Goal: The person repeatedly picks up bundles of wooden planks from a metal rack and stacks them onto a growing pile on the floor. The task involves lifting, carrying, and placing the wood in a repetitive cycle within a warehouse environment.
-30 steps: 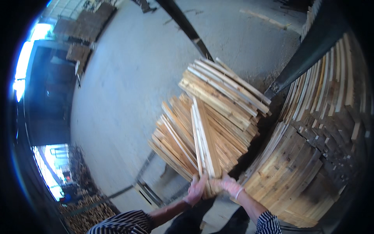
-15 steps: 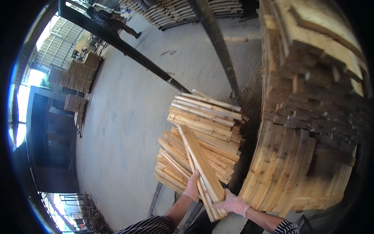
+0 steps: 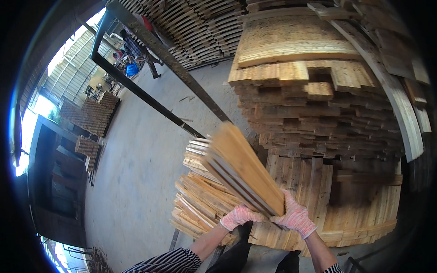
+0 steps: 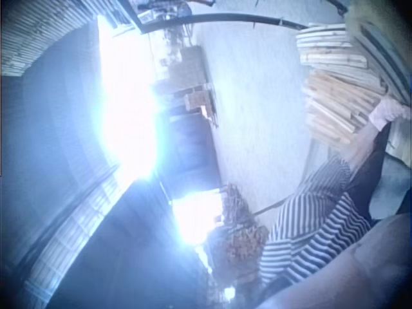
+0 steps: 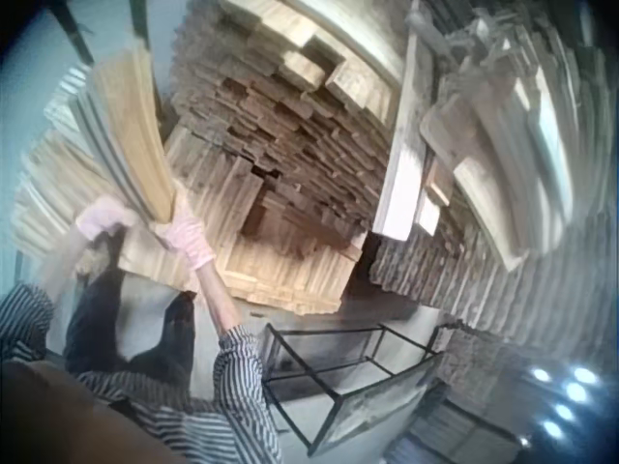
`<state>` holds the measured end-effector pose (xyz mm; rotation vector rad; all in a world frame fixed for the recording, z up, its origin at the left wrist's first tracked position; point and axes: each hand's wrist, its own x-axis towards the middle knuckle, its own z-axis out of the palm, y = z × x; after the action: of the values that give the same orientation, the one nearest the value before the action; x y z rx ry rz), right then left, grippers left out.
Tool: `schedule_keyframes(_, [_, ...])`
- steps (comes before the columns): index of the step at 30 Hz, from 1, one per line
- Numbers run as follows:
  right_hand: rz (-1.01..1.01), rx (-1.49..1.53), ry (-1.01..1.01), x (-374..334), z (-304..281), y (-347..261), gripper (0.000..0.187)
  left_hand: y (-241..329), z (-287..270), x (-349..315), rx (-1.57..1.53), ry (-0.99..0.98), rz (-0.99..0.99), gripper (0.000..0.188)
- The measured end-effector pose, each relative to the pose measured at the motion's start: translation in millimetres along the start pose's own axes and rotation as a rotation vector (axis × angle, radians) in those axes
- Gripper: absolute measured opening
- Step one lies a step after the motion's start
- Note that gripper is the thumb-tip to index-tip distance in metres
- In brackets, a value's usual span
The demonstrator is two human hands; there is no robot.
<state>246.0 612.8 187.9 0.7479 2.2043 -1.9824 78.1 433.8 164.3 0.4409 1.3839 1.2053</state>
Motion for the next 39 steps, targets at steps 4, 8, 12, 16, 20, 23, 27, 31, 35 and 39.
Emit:
schedule_keyframes(4, [0.03, -0.075, 0.323, -7, -13, 102, 0.114, 13, 50, 77, -0.17, -0.007, 0.269, 0.034])
schedule_keyframes(8, [0.28, -0.226, 0.123, -29, -31, 51, 0.124, 4, 10, 106, 0.729, -0.08, 0.974, 0.025])
schedule_keyframes(12, [0.167, -0.198, 0.194, -87, -12, 92, 0.121, -50, 57, 79, -0.17, 0.198, 0.244, 0.042])
schedule_keyframes(16, [0.078, -0.097, 0.484, -142, 14, 120, 0.102, -103, 108, 88, -0.592, 0.295, 0.015, 0.06])
schedule_keyframes(20, [0.205, -0.076, 0.541, -172, -13, 185, 0.089, -152, 147, 109, -0.575, 0.25, -0.183, 0.066])
schedule_keyframes(23, [0.333, -0.239, 0.682, -176, -53, 248, 0.082, -156, 172, 136, -0.518, 0.208, -0.25, 0.068])
schedule_keyframes(27, [0.481, -0.452, 0.842, -148, -107, 303, 0.079, -159, 177, 177, -0.441, 0.163, -0.263, 0.067])
schedule_keyframes(31, [0.475, -0.635, 0.648, -112, -103, 301, 0.078, -161, 164, 202, -0.391, 0.157, -0.212, 0.065])
schedule_keyframes(35, [0.313, -0.532, 0.644, -112, -64, 225, 0.078, -148, 169, 197, -0.529, 0.171, -0.233, 0.06])
schedule_keyframes(39, [0.308, 0.253, 0.526, -147, -68, 211, 0.087, -143, 217, 191, -0.573, 0.111, -0.305, 0.065])
